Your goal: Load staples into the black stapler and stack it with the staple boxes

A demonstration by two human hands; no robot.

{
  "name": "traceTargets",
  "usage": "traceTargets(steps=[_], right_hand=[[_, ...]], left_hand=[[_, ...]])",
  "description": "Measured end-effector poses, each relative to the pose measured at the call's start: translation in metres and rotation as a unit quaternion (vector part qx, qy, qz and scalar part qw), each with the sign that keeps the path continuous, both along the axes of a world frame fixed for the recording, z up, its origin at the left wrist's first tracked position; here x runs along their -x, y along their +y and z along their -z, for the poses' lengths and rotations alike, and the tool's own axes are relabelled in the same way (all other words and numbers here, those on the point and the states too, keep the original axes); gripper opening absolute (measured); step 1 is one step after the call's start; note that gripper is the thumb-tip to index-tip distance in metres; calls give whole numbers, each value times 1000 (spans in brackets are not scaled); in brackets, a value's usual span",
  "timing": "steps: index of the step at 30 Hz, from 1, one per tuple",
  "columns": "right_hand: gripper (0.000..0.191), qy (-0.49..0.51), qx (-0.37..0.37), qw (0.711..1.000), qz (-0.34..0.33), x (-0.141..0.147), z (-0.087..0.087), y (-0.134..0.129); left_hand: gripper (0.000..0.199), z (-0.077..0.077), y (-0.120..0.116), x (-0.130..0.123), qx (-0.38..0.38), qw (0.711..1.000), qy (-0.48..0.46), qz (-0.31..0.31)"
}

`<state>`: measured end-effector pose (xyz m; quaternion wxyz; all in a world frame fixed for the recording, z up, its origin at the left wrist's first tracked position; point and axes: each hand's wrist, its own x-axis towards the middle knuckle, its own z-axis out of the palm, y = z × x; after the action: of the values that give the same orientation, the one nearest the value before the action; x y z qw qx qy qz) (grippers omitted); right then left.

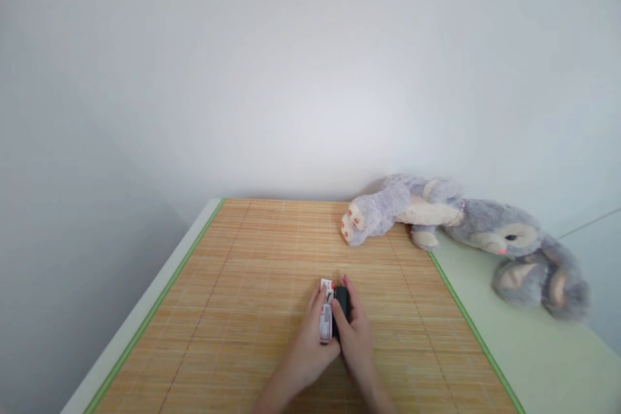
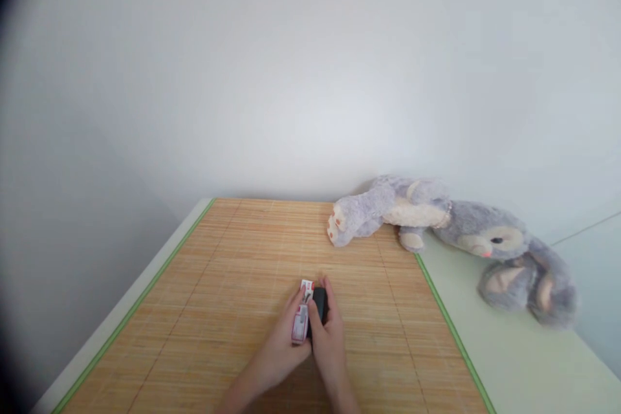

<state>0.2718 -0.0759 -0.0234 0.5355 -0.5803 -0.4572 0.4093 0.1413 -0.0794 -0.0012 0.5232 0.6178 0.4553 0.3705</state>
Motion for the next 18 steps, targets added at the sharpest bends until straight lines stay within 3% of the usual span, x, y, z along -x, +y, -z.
traceTargets(steps=[4,8,13,18], right_hand=[[76,41,3,999,24,20,-1,-3],[75,45,-3,998,39,6,-1,-3],[72,29,-8,998,49,-13,-3,-7],[78,26,1,997,67,-29,2,-12]], left_hand=[[93,-13,-4,29,-48,993,96,-38],[80,-18,-2,26,-62,980,169,-85],[68,-5,-2,25,-88,974,180,-105],[53,8,18,57,-99,967,166,-166]])
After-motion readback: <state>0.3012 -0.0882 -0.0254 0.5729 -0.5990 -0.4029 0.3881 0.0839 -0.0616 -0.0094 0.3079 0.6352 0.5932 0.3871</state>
